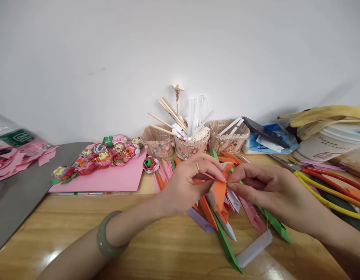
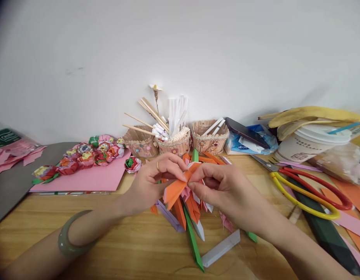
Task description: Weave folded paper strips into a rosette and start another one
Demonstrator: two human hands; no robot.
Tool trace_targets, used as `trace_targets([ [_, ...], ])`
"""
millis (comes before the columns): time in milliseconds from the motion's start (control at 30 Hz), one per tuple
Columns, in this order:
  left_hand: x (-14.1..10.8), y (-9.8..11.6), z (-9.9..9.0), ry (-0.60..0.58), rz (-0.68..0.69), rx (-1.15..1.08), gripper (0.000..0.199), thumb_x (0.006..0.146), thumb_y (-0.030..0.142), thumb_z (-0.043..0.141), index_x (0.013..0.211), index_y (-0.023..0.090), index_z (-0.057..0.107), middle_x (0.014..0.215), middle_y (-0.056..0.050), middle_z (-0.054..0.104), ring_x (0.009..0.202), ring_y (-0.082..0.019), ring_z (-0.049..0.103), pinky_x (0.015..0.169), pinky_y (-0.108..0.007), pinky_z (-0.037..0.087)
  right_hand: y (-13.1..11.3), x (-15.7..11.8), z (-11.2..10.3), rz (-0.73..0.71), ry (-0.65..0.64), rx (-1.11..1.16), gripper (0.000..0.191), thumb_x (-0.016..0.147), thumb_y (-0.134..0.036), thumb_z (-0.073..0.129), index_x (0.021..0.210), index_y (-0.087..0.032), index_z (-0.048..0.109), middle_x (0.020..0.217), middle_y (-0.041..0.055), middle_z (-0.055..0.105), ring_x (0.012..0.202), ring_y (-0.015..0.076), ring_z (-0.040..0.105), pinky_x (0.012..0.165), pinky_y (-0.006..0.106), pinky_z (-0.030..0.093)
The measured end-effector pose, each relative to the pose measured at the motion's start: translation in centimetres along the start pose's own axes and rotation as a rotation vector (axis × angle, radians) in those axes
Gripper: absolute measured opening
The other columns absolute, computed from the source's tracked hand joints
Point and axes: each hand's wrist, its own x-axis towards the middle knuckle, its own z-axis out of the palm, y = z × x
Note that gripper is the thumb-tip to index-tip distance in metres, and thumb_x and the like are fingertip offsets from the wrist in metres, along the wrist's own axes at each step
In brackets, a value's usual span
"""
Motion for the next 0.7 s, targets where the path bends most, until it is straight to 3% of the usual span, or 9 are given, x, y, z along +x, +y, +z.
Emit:
trace_targets([
  [100, -0.10, 0.40, 0.07, 0.020, 0.043, -0.018, 0.018, 0.078, 0.010, 0.052, 0.069, 0.018, 0.065, 0.094, -0.004, 0.056, 0.087, -0.014, 0.056, 0.071, -0.026, 0.046, -0.21, 0.11, 0.07, 0.003, 0.007, 0.017, 0.022, 0.082, -0.039, 0.052, 0.069, -0.021, 0.052, 0.048, -0.0062, 0.049, 0.030, 0.0069, 0.046, 0.027, 0.017, 0.035],
  [167, 0.02, 0.67, 0.14, 0.046, -0.126, -0.157, 0.008, 0.077, 0.015, 0.055, 0.079, 0.018, 0.062, 0.092, -0.004, 0.057, 0.081, -0.015, 0.058, 0.067, -0.027, 0.046, -0.36, 0.09, 0.12, -0.049, 0.062, -0.041, 0.020, 0.083, -0.036, 0.052, 0.071, -0.021, 0.054, 0.050, -0.0059, 0.050, 0.030, 0.0057, 0.045, 0.028, 0.017, 0.035],
  [267, 0.35, 0.79, 0.19, 0.063, -0.451, -0.300, 0.028, 0.069, 0.026, 0.067, 0.093, 0.018, 0.055, 0.079, -0.001, 0.057, 0.064, -0.012, 0.057, 0.059, -0.027, 0.044, -0.51, -0.05, 0.15, -0.163, 0.144, -0.186, 0.019, 0.083, -0.030, 0.052, 0.067, -0.021, 0.055, 0.050, -0.0058, 0.049, 0.031, 0.0048, 0.043, 0.028, 0.016, 0.033],
  [333, 0.52, 0.68, 0.16, 0.006, -0.551, -0.302, 0.028, 0.067, 0.028, 0.068, 0.088, 0.015, 0.057, 0.071, 0.000, 0.056, 0.059, -0.010, 0.054, 0.060, -0.027, 0.043, -0.52, -0.13, 0.12, -0.193, 0.179, -0.250, 0.019, 0.082, -0.029, 0.053, 0.065, -0.020, 0.055, 0.049, -0.0058, 0.048, 0.031, 0.0048, 0.043, 0.028, 0.016, 0.031],
  [433, 0.55, 0.45, 0.05, -0.074, -0.485, -0.268, 0.017, 0.069, 0.025, 0.066, 0.080, 0.014, 0.060, 0.065, 0.001, 0.055, 0.055, -0.009, 0.051, 0.060, -0.027, 0.042, -0.46, -0.16, -0.02, -0.098, 0.129, -0.174, 0.019, 0.082, -0.034, 0.052, 0.069, -0.021, 0.056, 0.048, -0.0063, 0.049, 0.028, 0.0046, 0.042, 0.026, 0.017, 0.031],
  [567, 0.15, 0.42, 0.01, -0.006, -0.145, -0.089, 0.004, 0.070, 0.014, 0.063, 0.069, 0.017, 0.060, 0.073, 0.000, 0.053, 0.065, -0.010, 0.053, 0.061, -0.024, 0.043, -0.72, 0.06, -0.20, 0.038, 0.031, 0.022, 0.022, 0.080, -0.040, 0.055, 0.069, -0.021, 0.056, 0.048, -0.0058, 0.051, 0.028, 0.0064, 0.044, 0.027, 0.019, 0.035],
  [633, -0.05, 0.59, 0.06, -0.010, 0.002, 0.015, 0.015, 0.073, 0.009, 0.056, 0.062, 0.016, 0.061, 0.081, -0.001, 0.051, 0.072, -0.011, 0.053, 0.062, -0.023, 0.044, -0.94, 0.23, -0.26, 0.046, 0.004, 0.061, 0.022, 0.078, -0.040, 0.057, 0.068, -0.020, 0.057, 0.048, -0.0053, 0.051, 0.031, 0.0072, 0.046, 0.029, 0.018, 0.036],
  [700, -0.11, 0.79, 0.12, -0.005, -0.014, 0.020, 0.016, 0.075, 0.009, 0.052, 0.064, 0.017, 0.061, 0.081, -0.001, 0.050, 0.070, -0.010, 0.054, 0.060, -0.022, 0.045, -1.01, 0.34, -0.32, -0.004, 0.023, 0.053, 0.021, 0.077, -0.038, 0.059, 0.067, -0.020, 0.058, 0.051, -0.0042, 0.053, 0.038, 0.0078, 0.050, 0.034, 0.018, 0.039],
])
